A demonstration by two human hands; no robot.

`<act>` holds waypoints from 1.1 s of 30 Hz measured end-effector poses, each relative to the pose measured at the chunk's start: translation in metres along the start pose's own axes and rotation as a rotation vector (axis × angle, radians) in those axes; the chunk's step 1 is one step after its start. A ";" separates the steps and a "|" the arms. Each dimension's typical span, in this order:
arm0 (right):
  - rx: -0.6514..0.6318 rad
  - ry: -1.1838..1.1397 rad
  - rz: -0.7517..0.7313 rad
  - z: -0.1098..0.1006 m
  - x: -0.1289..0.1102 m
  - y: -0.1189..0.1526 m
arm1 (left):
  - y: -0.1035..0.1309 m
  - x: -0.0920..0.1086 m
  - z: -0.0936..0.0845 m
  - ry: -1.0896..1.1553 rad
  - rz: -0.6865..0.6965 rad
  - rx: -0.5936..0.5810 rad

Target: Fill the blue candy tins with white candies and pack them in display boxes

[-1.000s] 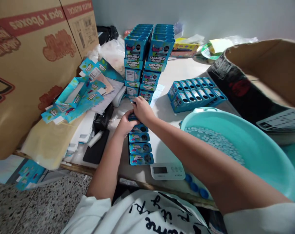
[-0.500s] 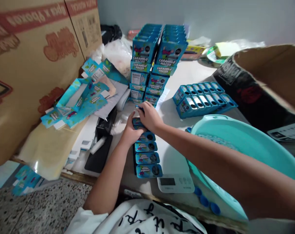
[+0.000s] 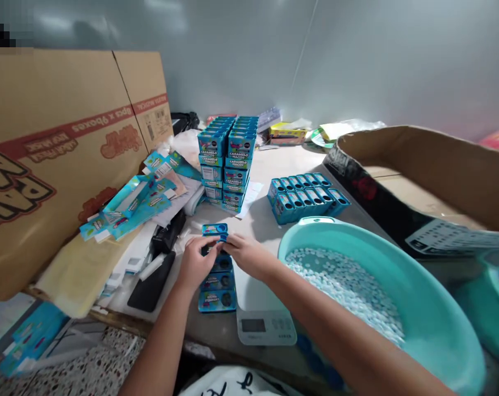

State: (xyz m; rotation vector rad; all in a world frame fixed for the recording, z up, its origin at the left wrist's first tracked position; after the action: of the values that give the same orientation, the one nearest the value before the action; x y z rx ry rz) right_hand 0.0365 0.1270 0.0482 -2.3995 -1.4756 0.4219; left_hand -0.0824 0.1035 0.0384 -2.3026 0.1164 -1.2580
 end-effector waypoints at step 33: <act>0.064 -0.795 0.608 0.014 0.070 -0.005 | -0.033 -0.042 0.008 -0.229 -0.362 -0.259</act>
State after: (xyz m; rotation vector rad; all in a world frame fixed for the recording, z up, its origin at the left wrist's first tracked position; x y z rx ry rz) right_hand 0.0573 0.1930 0.0307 -2.7235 -0.8563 1.6750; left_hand -0.1048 0.1479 0.0180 -2.7672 -0.2419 -1.1896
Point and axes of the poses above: each hand's wrist, its own y-axis away from the middle knuckle, its own z-axis out of the palm, x = y × z, the point moved 9 cm from there along -y, towards the middle knuckle, and after that the axes turned 9 degrees about z, right-handed, at the moved point
